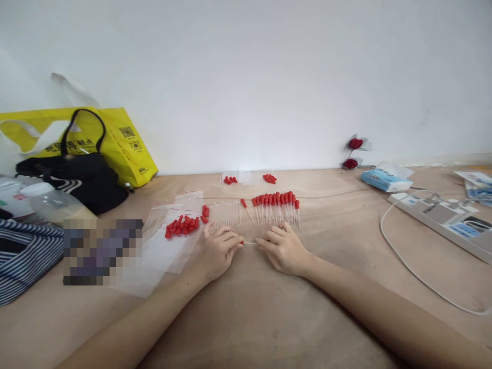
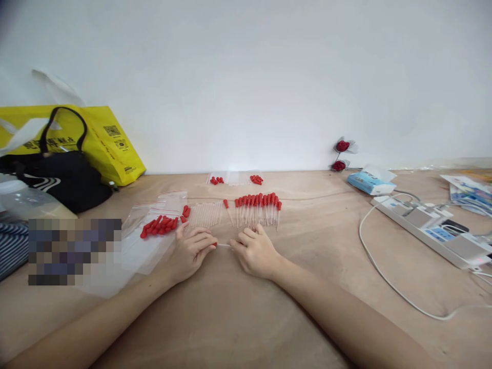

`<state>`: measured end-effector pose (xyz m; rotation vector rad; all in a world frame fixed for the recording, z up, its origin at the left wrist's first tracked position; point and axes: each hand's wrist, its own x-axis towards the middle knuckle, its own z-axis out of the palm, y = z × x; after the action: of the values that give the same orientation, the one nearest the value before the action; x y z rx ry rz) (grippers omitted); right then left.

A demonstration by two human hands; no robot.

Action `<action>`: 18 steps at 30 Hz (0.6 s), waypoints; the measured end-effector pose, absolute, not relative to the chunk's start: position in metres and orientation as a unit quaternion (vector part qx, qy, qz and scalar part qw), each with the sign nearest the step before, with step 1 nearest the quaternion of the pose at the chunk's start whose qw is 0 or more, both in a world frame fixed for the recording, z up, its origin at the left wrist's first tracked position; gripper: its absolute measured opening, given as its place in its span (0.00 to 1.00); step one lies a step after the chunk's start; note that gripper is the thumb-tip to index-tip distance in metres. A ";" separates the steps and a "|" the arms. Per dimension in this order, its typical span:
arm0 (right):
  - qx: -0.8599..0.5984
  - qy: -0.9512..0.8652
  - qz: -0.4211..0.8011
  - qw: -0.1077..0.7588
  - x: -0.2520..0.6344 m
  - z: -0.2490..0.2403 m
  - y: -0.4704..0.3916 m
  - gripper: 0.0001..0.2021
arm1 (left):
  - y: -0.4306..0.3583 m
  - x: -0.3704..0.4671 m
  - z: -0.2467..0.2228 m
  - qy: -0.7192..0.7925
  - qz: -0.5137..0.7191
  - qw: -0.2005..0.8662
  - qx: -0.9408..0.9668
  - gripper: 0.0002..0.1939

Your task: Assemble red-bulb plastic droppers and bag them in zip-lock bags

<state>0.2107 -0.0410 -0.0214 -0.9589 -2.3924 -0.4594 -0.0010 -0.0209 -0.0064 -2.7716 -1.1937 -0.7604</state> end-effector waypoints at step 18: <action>-0.661 -0.699 -0.083 0.261 0.158 -0.016 0.035 0.12 | -0.013 -0.005 -0.016 -0.511 -0.285 0.056 -0.809 0.17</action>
<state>0.1584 0.0352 -0.0159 -1.7890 -1.8919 -0.2261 -0.0050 -0.0131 -0.0160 -2.4553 -1.5497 -0.8659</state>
